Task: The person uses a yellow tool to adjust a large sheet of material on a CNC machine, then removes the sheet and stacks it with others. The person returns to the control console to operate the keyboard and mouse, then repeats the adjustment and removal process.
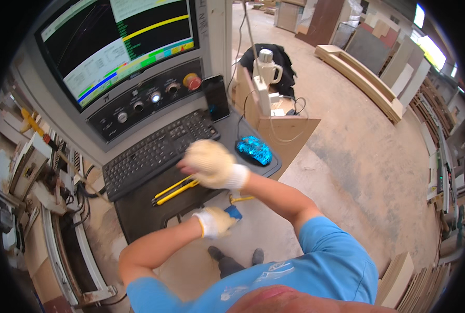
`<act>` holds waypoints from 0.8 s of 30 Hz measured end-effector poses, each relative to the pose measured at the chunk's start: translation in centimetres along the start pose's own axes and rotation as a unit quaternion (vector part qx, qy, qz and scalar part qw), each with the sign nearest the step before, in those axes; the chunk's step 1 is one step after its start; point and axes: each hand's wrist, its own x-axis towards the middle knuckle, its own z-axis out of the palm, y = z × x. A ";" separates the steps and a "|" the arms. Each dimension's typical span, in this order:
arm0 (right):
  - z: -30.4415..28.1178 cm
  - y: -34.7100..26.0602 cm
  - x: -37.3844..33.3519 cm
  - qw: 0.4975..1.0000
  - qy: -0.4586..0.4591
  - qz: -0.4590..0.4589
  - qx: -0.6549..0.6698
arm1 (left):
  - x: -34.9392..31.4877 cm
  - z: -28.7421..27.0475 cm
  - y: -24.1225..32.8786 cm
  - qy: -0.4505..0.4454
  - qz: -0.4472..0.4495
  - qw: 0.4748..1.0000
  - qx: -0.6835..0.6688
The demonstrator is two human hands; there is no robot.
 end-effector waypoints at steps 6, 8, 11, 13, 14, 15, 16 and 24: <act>-7.0 -0.3 -12.6 0.923 0.311 0.227 -0.012 | 0.1 0.8 -0.1 0.023 0.001 0.999 0.030; -8.8 0.6 -15.2 0.878 0.364 0.309 -0.021 | 0.3 1.1 -0.2 0.030 0.006 0.999 0.029; -9.7 1.9 -16.4 0.834 0.383 0.394 -0.051 | 0.3 1.0 -0.3 0.021 0.023 0.999 0.014; -9.1 1.8 -16.7 0.838 0.374 0.392 -0.064 | 0.0 0.8 -0.1 0.018 0.015 1.000 0.001; -8.4 1.5 -16.9 0.822 0.405 0.399 -0.009 | -0.1 0.7 -0.1 0.020 0.023 0.999 0.012; -7.7 1.1 -17.3 0.827 0.413 0.381 0.038 | -0.2 0.7 -0.1 0.035 0.015 0.999 0.017; -6.9 0.7 -18.0 0.812 0.428 0.398 0.013 | -0.1 0.6 -0.2 0.030 0.021 0.999 0.006; -1.1 -5.9 -30.0 0.776 0.319 0.535 0.104 | 2.6 2.4 -1.6 0.042 0.025 0.998 0.042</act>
